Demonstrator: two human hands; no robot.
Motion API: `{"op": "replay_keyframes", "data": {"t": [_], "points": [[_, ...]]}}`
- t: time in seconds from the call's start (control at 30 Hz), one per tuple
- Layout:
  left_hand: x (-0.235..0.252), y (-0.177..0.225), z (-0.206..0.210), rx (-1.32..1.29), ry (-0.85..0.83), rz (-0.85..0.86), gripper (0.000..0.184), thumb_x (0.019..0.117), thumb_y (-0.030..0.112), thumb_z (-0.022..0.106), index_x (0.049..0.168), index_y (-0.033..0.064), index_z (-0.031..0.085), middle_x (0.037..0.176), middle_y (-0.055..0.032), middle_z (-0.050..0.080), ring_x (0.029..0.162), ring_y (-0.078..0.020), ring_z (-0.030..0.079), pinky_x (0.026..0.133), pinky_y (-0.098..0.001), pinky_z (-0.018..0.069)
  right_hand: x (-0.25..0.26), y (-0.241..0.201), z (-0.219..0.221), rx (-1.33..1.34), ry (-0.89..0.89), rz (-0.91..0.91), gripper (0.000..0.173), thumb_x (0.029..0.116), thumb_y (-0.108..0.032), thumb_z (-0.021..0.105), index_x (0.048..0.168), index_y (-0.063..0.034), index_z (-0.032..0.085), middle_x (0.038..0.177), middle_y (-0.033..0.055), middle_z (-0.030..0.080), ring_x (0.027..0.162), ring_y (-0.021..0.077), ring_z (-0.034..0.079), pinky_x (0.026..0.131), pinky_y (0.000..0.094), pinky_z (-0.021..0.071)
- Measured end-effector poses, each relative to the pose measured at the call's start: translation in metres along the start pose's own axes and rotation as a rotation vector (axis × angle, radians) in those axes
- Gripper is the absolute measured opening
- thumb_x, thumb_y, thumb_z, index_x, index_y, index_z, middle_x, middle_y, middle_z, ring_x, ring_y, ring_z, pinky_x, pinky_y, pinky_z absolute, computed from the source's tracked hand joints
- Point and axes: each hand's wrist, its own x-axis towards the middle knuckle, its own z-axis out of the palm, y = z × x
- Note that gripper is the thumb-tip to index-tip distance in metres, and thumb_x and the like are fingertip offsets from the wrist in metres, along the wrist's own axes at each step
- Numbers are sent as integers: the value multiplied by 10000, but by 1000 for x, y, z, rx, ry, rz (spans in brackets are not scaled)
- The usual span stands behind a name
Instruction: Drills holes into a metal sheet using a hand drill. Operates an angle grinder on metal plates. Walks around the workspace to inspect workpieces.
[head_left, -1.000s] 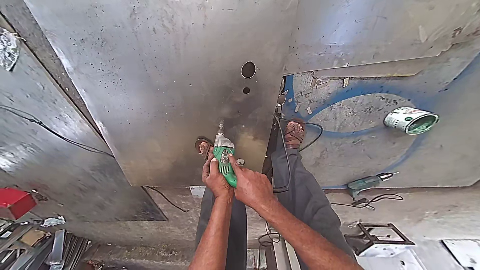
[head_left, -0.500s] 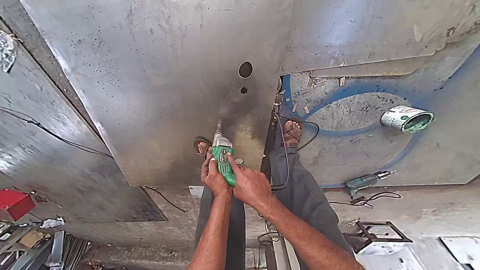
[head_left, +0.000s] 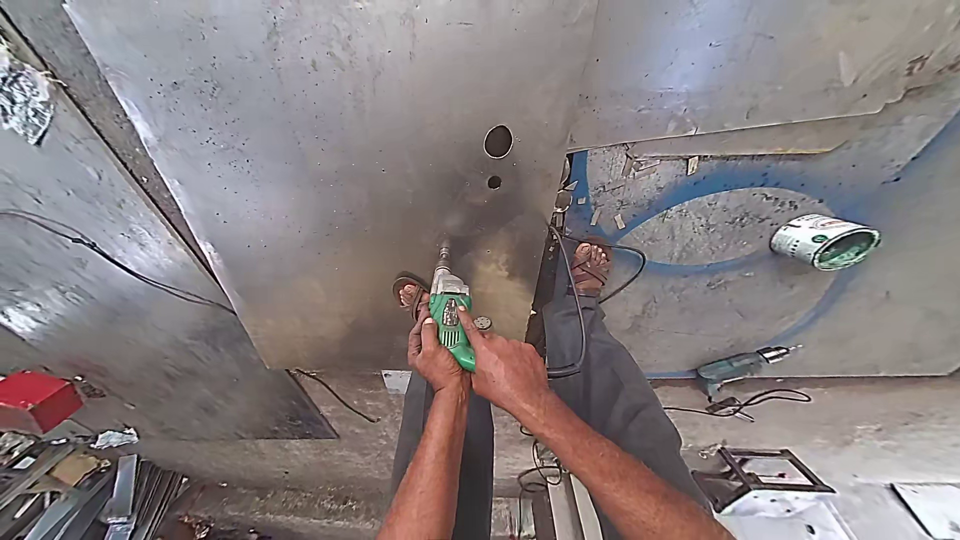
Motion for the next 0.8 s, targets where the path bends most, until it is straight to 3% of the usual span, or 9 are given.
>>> {"op": "replay_keyframes", "data": {"t": [0.23, 0.4, 0.63, 0.8], "points": [[1, 4, 3, -8, -7, -2, 277, 1034, 41, 463, 1179, -105, 648, 1217, -227, 700, 1083, -290, 705, 927, -421, 589, 2, -2, -4, 7, -16, 3, 1037, 830, -230, 671, 1659, -403, 73, 1104, 156, 684, 848, 359, 700, 651, 555, 552], [3, 4, 8, 34, -20, 34, 243, 1021, 26, 499, 1142, -107, 662, 1192, -221, 713, 1083, -285, 712, 933, -414, 591, 3, 1, -7, 21, -9, 14, 1053, 813, -235, 682, 1660, -394, 77, 982, 140, 707, 833, 365, 703, 644, 566, 545], [-2, 1, -2, 12, -2, -6, 247, 1031, 42, 494, 1153, -102, 652, 1156, -221, 712, 1005, -265, 720, 868, -400, 606, -1, 0, 5, 2, 7, 7, 1011, 841, -211, 652, 1659, -402, 89, 1018, 140, 705, 818, 363, 700, 641, 559, 544], [-1, -4, -6, 1, -2, -8, 258, 1038, 55, 488, 1171, -97, 649, 1170, -217, 711, 1018, -266, 719, 880, -405, 604, 0, 0, 10, -20, 25, -2, 993, 852, -210, 640, 1661, -391, 92, 1032, 141, 704, 804, 360, 699, 628, 551, 543]]}}
